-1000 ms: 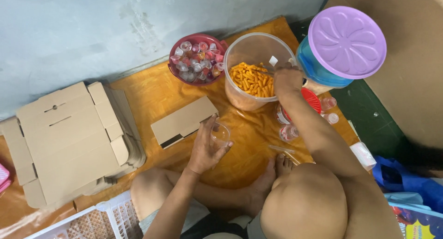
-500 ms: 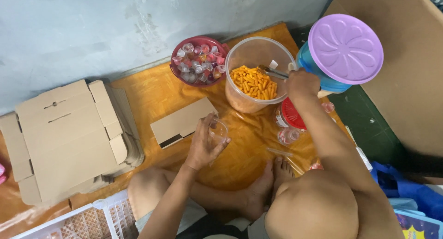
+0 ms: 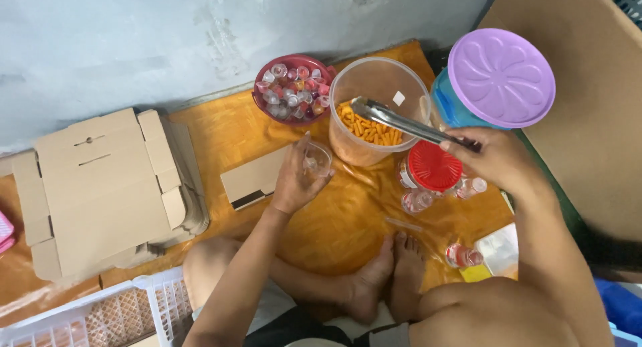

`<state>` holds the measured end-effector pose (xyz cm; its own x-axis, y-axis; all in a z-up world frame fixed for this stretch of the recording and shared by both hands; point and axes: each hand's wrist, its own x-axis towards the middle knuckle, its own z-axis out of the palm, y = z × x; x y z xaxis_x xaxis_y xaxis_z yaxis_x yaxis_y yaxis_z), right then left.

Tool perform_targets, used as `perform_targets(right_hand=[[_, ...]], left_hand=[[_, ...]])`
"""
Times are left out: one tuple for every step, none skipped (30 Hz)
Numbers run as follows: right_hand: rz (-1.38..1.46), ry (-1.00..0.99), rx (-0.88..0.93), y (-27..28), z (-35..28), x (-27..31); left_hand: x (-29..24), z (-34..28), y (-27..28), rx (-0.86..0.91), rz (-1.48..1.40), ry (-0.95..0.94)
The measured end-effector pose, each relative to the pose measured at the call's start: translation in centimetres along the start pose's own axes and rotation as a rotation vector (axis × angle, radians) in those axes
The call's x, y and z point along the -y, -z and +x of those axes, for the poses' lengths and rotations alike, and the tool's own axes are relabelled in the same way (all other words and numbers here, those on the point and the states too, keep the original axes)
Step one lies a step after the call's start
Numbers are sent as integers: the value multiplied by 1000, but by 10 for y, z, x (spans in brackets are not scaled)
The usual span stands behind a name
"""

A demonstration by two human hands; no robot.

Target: Assembling a cardboard box and filling plastic bags with snacks using tongs.

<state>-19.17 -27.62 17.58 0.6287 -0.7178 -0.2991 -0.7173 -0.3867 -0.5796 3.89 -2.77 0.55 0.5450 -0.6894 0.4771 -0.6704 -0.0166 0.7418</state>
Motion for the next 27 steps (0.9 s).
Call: perform_targets(right_hand=[[0, 6, -2, 4, -10, 8], [11, -29, 30, 6, -22, 15], [21, -64, 61, 8, -34, 22], [24, -65, 60, 4, -34, 12], [-79, 4, 43, 1, -33, 2], [-182, 73, 26, -2, -33, -8], [-181, 71, 25, -2, -35, -5], [-218, 109, 25, -2, -38, -4], [-255, 148, 26, -3, -41, -2], [-252, 147, 22, -3, -41, -4], [-277, 193, 38, -4, -42, -6], [-303, 242, 60, -5, -41, -7], [-302, 244, 62, -4, -42, -6], [-299, 235, 60, -3, -43, -5], [-296, 227, 59, -1, -44, -3], [-296, 227, 59, 1, -45, -2], [-254, 209, 56, 3, -46, 0], [-213, 188, 53, 6, -48, 1], [-215, 186, 53, 7, -48, 3], [-155, 211, -10, 9, -49, 6], [-95, 235, -73, 11, -50, 8], [-98, 229, -77, 9, -44, 4], [-219, 177, -153, 8, -38, -1], [-337, 126, -231, 7, -32, -6], [-338, 120, -236, 3, -14, -18], [-493, 85, -200, -2, 3, -31], [-648, 49, -162, -8, 19, -43]], left_hand=[[2, 4, -2, -5, 3, -3], [2, 5, -4, -13, 31, -44], [3, 6, -6, -22, 58, -84], [0, 9, -6, -19, 60, -86], [-3, 12, -7, -34, 47, -141], [-7, 15, -9, -50, 32, -195], [-7, 17, -11, -48, 32, -196], [-7, 17, -13, -47, 46, -175], [-6, 16, -16, -46, 60, -153], [-7, 16, -17, -45, 60, -158], [-8, 16, -19, -38, 80, -167], [-9, 14, -19, -34, 102, -170], [-13, 16, -18, -35, 105, -169], [-16, 17, -18, -42, 98, -182], [-19, 18, -17, -50, 91, -196], [-18, 17, -16, -50, 92, -195], [-17, 16, -16, -41, 84, -172], [-16, 15, -17, -31, 74, -148], [-15, 11, -17, -30, 71, -148], [-15, 9, -17, -40, 7, -87], [-14, 7, -17, -49, -57, -26], [-21, 3, -16, -45, -64, -29], [-27, -2, -14, -56, -91, -6], [-33, -5, -13, -66, -118, 16], [-29, -8, -14, -62, -123, 12], [-26, -14, -15, -47, -129, 11], [-22, -21, -15, -32, -134, 11]])
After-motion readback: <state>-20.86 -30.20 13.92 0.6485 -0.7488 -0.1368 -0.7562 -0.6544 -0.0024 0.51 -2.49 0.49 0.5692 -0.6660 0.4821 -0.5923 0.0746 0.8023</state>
